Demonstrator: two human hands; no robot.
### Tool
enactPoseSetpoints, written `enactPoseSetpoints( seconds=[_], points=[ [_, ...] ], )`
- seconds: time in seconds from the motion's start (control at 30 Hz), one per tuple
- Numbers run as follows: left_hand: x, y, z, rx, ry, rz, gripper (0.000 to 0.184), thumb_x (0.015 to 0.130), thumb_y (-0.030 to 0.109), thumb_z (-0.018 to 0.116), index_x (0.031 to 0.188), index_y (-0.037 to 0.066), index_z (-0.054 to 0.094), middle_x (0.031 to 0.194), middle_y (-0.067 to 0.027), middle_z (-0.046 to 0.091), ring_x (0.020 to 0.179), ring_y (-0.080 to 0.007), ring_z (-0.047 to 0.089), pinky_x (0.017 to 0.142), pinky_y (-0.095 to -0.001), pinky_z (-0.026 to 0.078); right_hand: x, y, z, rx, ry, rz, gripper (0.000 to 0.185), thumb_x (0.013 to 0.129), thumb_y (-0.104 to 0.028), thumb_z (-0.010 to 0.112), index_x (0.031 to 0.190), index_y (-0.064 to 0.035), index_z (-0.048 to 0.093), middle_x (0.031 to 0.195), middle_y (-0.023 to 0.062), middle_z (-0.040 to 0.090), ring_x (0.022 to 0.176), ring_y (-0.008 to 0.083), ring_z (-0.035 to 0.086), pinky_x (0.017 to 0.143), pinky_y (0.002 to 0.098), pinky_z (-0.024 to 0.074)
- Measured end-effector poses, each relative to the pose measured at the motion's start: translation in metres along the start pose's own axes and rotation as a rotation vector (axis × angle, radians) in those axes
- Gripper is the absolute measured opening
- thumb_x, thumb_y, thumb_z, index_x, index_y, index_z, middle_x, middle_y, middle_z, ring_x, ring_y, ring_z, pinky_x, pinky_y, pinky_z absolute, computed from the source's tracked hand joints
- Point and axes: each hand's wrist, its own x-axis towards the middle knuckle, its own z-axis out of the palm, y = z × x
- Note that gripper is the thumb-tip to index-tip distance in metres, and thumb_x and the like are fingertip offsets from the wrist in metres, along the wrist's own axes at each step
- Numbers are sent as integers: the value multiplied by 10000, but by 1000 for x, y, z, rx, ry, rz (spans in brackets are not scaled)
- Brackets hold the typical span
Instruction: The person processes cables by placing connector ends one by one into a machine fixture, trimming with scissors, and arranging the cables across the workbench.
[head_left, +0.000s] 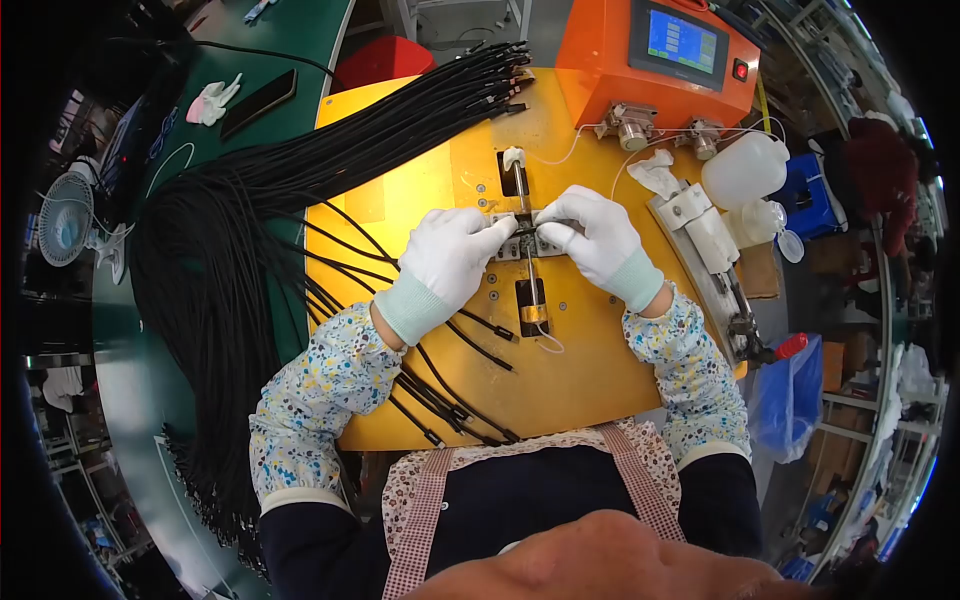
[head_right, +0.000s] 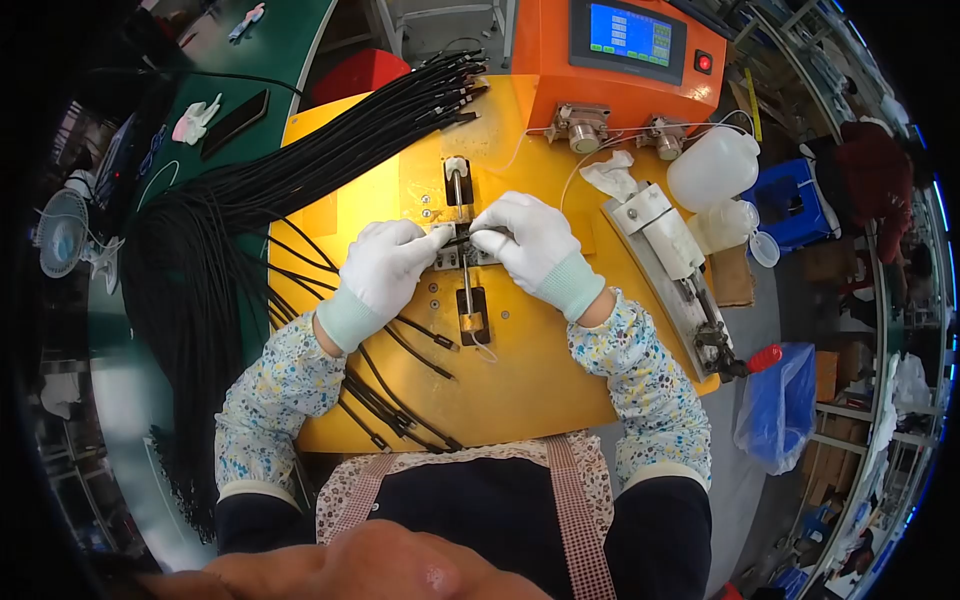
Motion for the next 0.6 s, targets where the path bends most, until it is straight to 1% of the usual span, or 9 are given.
enactPoseSetpoints(
  seconds=[0.1,0.2,0.3,0.4,0.43,0.47,0.53,0.6],
  points=[
    [-2,0,-1,113,7,63,390,784,27,564,1146,145,653,744,-36,536,739,-236,554,716,-357,451,1,-2,0,-30,8,35,119,797,-146,659,837,-34,667,804,106,610,722,255,615,666,355,488],
    [-1,-4,-4,177,-31,92,418,781,29,541,1169,148,638,783,-36,538,755,-235,552,735,-353,450,3,-9,0,58,-33,226,116,772,-138,666,830,-37,673,793,108,611,739,270,617,685,365,490],
    [-2,-6,-2,212,-53,133,417,779,42,548,1175,144,628,795,-42,535,764,-236,551,747,-351,449,8,-8,-2,-17,-46,199,119,774,-158,654,828,-55,684,790,108,620,754,292,617,698,377,492],
    [-2,-6,-2,247,-26,169,404,779,55,549,1170,135,614,786,-45,523,757,-233,549,744,-348,450,39,5,-8,-214,141,-54,144,798,-199,625,833,-74,687,797,101,636,782,288,623,715,388,491],
    [-1,-4,-3,265,-33,169,398,780,59,549,1166,132,609,781,-44,517,754,-230,547,743,-347,449,58,11,-10,-395,163,-190,159,820,-219,595,833,-92,689,825,90,650,814,286,625,741,399,488],
    [0,-2,-4,284,-39,171,392,780,62,549,1163,128,604,775,-44,512,751,-228,545,742,-346,449,78,18,-7,-538,175,-258,160,833,-206,583,825,-89,691,837,89,662,841,279,632,757,402,487],
    [-1,-1,-3,299,-14,185,389,779,63,550,1159,125,598,768,-43,502,743,-225,540,736,-344,449,115,23,1,-905,1,-168,147,832,-168,589,867,-76,698,864,81,673,875,260,646,778,394,500],
    [-1,0,-4,310,8,193,386,779,65,551,1157,123,597,763,-43,496,736,-223,536,732,-343,449,148,25,12,-1055,-203,20,145,828,-150,584,898,-90,695,874,94,670,861,266,647,764,395,514]
  ],
)
